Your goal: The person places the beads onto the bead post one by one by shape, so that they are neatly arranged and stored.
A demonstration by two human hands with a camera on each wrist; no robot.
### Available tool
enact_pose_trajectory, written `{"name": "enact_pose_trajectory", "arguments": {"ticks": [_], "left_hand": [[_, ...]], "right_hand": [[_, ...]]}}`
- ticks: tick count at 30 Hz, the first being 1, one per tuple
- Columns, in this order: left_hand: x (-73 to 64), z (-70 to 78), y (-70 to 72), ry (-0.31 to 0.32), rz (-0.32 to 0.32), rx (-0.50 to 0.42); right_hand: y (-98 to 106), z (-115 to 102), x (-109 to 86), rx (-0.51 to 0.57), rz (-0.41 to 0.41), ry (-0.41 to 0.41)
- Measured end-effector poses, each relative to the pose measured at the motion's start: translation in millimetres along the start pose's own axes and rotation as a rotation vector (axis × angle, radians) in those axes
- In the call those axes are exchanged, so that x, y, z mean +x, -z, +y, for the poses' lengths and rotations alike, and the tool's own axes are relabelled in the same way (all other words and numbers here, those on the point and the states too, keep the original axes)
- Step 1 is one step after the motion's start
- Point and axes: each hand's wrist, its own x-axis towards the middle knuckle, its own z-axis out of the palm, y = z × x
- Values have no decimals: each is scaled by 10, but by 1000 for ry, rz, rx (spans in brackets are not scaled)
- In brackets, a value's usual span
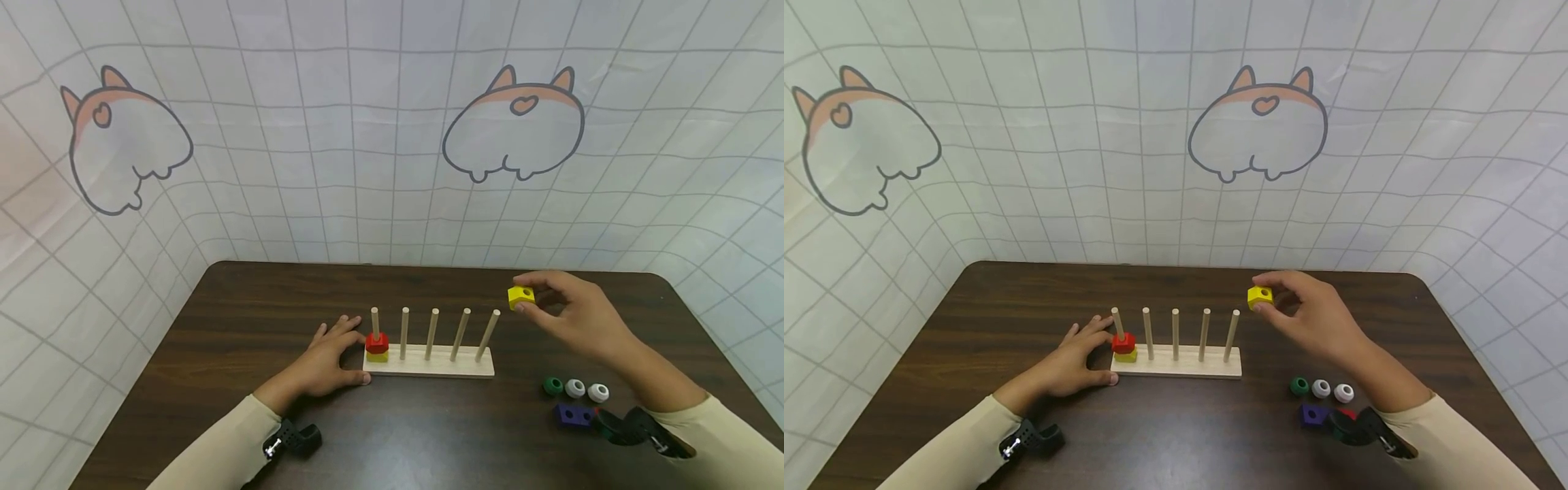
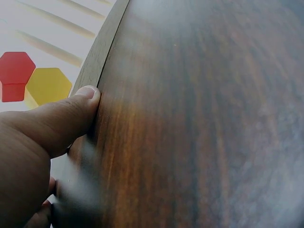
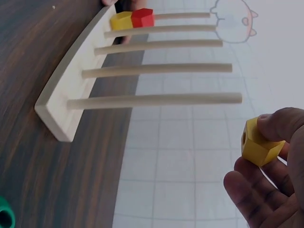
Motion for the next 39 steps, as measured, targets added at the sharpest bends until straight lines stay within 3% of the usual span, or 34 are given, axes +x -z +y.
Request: {"name": "enact_pose_trajectory", "arguments": {"ticks": [17, 39], "left_hand": [[6, 39, 12, 8, 2, -13], [16, 20, 3, 18, 6, -3]], "right_hand": [[-127, -211, 221, 45, -19, 77], [-349, -428, 433, 87, -69, 107]]}}
